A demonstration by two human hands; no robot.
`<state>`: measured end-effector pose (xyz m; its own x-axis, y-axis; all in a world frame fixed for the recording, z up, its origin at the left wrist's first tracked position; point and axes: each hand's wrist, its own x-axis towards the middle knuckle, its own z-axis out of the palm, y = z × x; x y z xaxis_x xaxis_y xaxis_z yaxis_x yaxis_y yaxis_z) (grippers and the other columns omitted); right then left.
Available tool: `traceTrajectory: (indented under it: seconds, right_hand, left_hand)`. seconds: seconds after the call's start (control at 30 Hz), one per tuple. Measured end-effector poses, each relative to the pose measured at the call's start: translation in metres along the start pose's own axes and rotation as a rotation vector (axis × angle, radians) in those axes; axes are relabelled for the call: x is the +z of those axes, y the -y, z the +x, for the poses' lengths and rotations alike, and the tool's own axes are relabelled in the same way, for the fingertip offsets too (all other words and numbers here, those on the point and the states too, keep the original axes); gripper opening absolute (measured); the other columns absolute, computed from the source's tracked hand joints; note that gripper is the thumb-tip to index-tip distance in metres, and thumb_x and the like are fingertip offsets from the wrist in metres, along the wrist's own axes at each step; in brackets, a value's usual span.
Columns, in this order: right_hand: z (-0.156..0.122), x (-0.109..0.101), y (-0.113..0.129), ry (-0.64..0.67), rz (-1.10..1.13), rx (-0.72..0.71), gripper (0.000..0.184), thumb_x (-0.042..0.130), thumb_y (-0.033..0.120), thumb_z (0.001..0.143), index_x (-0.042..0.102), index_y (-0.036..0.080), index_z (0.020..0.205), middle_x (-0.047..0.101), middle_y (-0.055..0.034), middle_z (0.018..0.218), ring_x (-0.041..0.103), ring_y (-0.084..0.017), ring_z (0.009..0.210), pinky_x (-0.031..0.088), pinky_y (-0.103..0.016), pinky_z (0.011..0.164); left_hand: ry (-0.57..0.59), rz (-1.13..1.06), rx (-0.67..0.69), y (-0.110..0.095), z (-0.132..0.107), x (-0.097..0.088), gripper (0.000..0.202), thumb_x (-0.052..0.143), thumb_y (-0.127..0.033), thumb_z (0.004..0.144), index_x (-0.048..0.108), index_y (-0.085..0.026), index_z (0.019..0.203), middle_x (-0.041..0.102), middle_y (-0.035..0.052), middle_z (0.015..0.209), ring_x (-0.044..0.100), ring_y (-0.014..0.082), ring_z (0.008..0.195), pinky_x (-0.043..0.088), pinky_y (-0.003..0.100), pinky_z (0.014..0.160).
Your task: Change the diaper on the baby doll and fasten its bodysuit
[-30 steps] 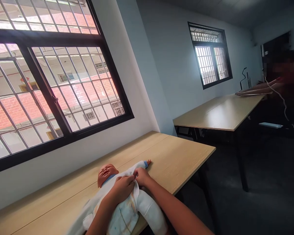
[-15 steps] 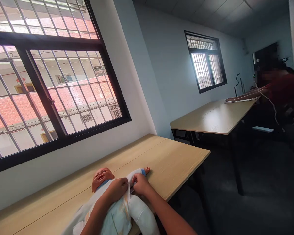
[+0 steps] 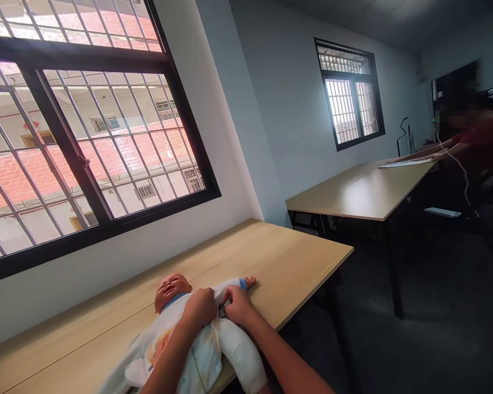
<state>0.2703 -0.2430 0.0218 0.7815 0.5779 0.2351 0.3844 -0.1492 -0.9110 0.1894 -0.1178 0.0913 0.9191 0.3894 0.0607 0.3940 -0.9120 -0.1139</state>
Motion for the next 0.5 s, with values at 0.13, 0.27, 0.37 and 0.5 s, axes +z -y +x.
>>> traceTrajectory:
  seconds: [0.13,0.27,0.37,0.5]
  right_hand:
    - [0.003,0.002,-0.003,-0.004,0.045,-0.01,0.03,0.06,0.004,0.059,0.07,0.016,0.085,0.058,0.0042,0.069,0.05,-0.014,0.068,0.03,-0.024,0.059]
    - [0.003,0.001,-0.002,0.021,0.064,-0.046,0.028,0.059,0.002,0.061,0.073,0.015,0.081,0.063,0.0027,0.069,0.053,-0.014,0.069,0.032,-0.023,0.059]
    - [0.001,0.0,-0.001,0.079,0.076,-0.08,0.029,0.055,0.0,0.065,0.078,0.016,0.073,0.067,0.0008,0.067,0.058,-0.014,0.069,0.037,-0.023,0.061]
    - [0.0,0.0,-0.002,0.115,0.068,-0.086,0.03,0.056,0.003,0.071,0.083,0.016,0.077,0.071,-0.0018,0.067,0.062,-0.015,0.066,0.042,-0.022,0.061]
  left_hand:
    - [-0.041,-0.013,-0.017,-0.003,-0.001,0.002,0.025,0.067,-0.038,0.101,0.069,-0.015,0.093,0.068,0.0032,0.088,0.067,0.0185,0.084,0.056,0.036,0.081]
    - [-0.079,-0.08,0.032,-0.005,-0.008,0.0,0.016,0.072,-0.03,0.095,0.068,-0.016,0.09,0.065,0.0013,0.081,0.063,0.0185,0.078,0.051,0.035,0.078]
    - [-0.093,-0.152,0.034,-0.005,-0.011,-0.002,0.018,0.068,-0.031,0.098,0.068,-0.016,0.088,0.064,-0.0002,0.078,0.061,0.0174,0.076,0.05,0.034,0.077]
    - [-0.119,-0.246,0.018,-0.002,-0.011,-0.004,0.023,0.065,-0.034,0.102,0.067,-0.015,0.088,0.064,-0.0009,0.078,0.061,0.0156,0.074,0.053,0.032,0.076]
